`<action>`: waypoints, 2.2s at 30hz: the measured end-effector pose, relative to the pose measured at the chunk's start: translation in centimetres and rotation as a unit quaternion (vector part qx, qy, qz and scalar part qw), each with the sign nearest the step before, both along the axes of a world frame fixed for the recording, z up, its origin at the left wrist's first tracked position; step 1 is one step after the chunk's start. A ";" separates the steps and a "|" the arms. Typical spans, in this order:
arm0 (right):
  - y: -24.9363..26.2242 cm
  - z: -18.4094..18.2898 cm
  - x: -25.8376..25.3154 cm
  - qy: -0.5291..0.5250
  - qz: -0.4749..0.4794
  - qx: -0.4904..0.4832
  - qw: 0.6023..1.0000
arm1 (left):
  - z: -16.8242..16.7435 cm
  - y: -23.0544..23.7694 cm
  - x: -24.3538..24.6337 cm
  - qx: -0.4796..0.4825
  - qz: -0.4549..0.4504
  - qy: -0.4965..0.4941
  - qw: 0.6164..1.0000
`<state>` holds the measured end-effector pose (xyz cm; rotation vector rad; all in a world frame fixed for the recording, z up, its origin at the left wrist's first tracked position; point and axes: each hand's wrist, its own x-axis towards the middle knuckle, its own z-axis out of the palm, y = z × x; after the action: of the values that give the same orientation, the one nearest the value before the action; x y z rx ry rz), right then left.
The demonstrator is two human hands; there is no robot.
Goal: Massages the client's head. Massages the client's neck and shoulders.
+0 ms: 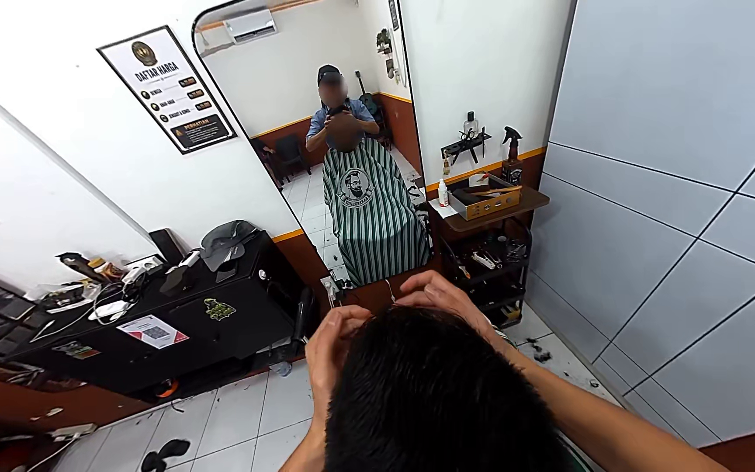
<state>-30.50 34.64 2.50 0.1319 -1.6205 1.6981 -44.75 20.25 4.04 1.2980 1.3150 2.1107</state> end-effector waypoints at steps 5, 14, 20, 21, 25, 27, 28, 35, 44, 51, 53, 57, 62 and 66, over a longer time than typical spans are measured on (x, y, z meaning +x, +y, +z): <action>0.1 -0.1 0.0 0.023 0.014 -0.005 1.000 | 0.1 0.2 0.1 -0.027 0.019 0.004 0.999; 0.3 0.0 -0.2 -0.006 -0.017 0.023 1.000 | -0.4 0.2 -0.4 0.010 0.014 0.010 1.000; 0.5 -0.3 -0.7 -0.006 -0.020 0.014 1.000 | -0.3 0.3 -0.6 0.002 0.006 0.004 1.000; 0.5 -0.2 -0.6 -0.003 -0.021 0.018 1.000 | -0.5 0.3 -0.7 0.006 0.010 0.008 1.000; 0.6 -0.6 -1.0 0.007 -0.010 -0.011 1.000 | -0.6 0.6 -0.9 -0.017 0.030 0.029 0.999; 0.7 -0.7 -1.1 -0.012 -0.023 0.012 1.000 | -0.9 0.4 -1.1 0.016 0.017 0.020 1.000; 0.8 -0.6 -1.0 -0.006 -0.026 0.025 0.999 | -1.1 0.5 -1.1 0.011 0.024 0.027 0.999; 0.7 -0.8 -0.2 0.116 -0.101 0.024 0.988 | -0.9 -0.3 -0.5 0.039 0.040 0.028 0.998; -1.7 -0.8 5.5 0.006 -0.151 0.167 0.974 | -2.4 -8.6 2.0 -0.016 -0.012 0.108 0.994; -1.6 0.9 3.7 -0.044 -0.156 0.173 0.971 | 2.4 -5.2 3.6 -0.057 0.012 0.003 0.998; -1.9 0.1 3.8 -0.006 -0.257 0.160 0.953 | 1.4 -5.4 3.7 -0.046 0.114 0.054 0.991; -2.7 -0.4 4.0 0.050 -0.339 0.148 0.928 | -0.8 -6.0 3.0 0.024 0.198 0.134 0.971; -2.2 1.0 4.0 -0.035 -0.095 0.152 0.983 | 0.4 -5.7 3.2 -0.031 -0.023 -0.034 0.999; -1.7 0.0 3.3 0.023 -0.230 0.174 0.957 | 0.9 -5.7 3.4 -0.064 0.110 0.046 0.991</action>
<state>-27.19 32.98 2.51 -0.0336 -1.7396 1.0466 -41.36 14.52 4.96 1.2608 1.6733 2.0877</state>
